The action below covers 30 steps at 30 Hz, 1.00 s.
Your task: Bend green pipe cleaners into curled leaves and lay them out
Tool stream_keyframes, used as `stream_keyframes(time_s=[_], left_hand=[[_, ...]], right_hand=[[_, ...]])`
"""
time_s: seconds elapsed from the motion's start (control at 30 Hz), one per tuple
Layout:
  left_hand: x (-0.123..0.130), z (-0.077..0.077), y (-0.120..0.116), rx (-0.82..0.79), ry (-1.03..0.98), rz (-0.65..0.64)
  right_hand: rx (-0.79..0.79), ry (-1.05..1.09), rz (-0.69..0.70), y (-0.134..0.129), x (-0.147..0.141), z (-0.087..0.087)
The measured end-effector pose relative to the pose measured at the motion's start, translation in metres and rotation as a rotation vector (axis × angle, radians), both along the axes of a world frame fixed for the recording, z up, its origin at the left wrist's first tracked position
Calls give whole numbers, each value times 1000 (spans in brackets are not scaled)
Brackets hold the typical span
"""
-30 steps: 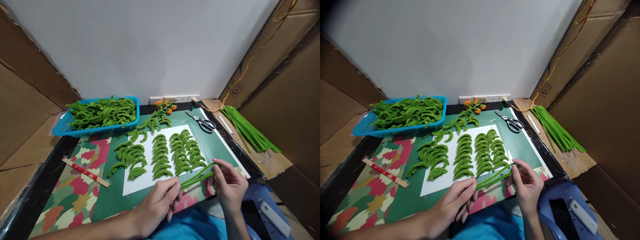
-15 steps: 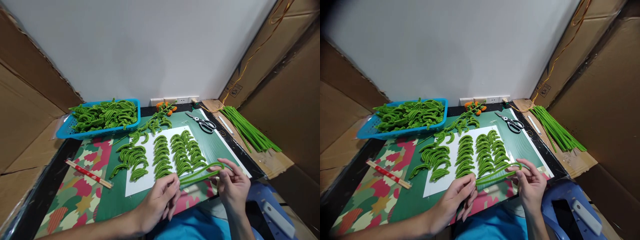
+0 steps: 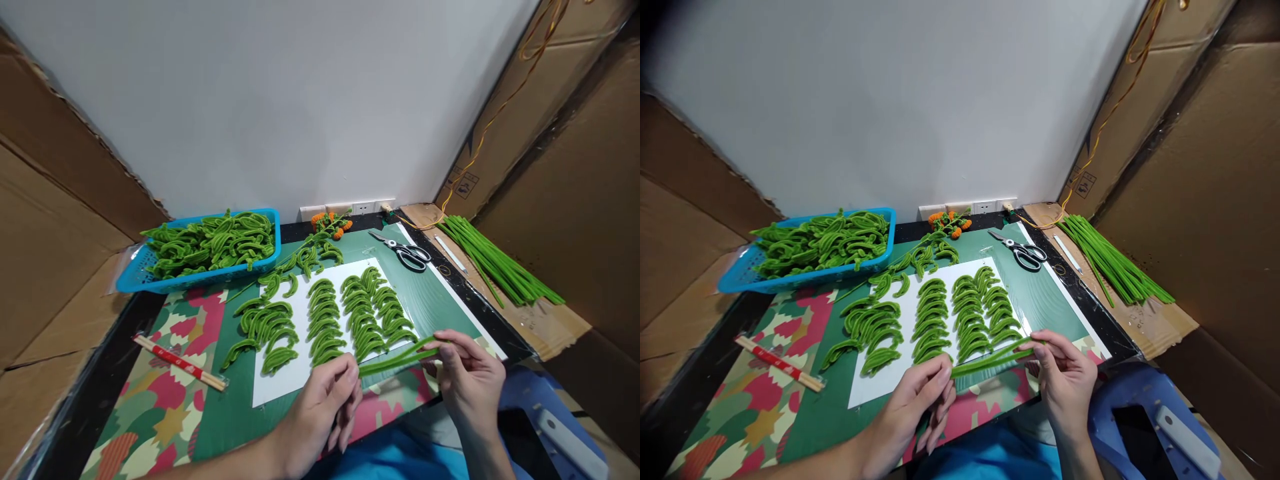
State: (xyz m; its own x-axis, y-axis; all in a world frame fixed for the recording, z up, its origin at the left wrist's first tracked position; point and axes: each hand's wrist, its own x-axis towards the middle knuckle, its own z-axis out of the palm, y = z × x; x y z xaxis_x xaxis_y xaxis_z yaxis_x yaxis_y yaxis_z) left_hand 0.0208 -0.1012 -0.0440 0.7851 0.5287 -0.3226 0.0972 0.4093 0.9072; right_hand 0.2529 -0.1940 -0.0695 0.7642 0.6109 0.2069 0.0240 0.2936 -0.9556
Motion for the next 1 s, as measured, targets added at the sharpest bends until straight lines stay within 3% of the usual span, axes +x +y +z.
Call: stream_keyframes(time_s=[0.33,0.5,0.73,0.9,1.0], left_hand=[[-1,3,1,21,42,88],[0,9,0,14,58,45],[0,6,-3,86,125,51],[0,8,-4,138,154,21],[-3,9,-5,172,134,0]], right_hand=[[79,76,99,-5,3,-10],[101,89,29,-4,2,-9],[17,-88,-113,-11,4,-5],[-25,-230,-107,-20,17,3],[-11,-141,-37,-22,22,2]])
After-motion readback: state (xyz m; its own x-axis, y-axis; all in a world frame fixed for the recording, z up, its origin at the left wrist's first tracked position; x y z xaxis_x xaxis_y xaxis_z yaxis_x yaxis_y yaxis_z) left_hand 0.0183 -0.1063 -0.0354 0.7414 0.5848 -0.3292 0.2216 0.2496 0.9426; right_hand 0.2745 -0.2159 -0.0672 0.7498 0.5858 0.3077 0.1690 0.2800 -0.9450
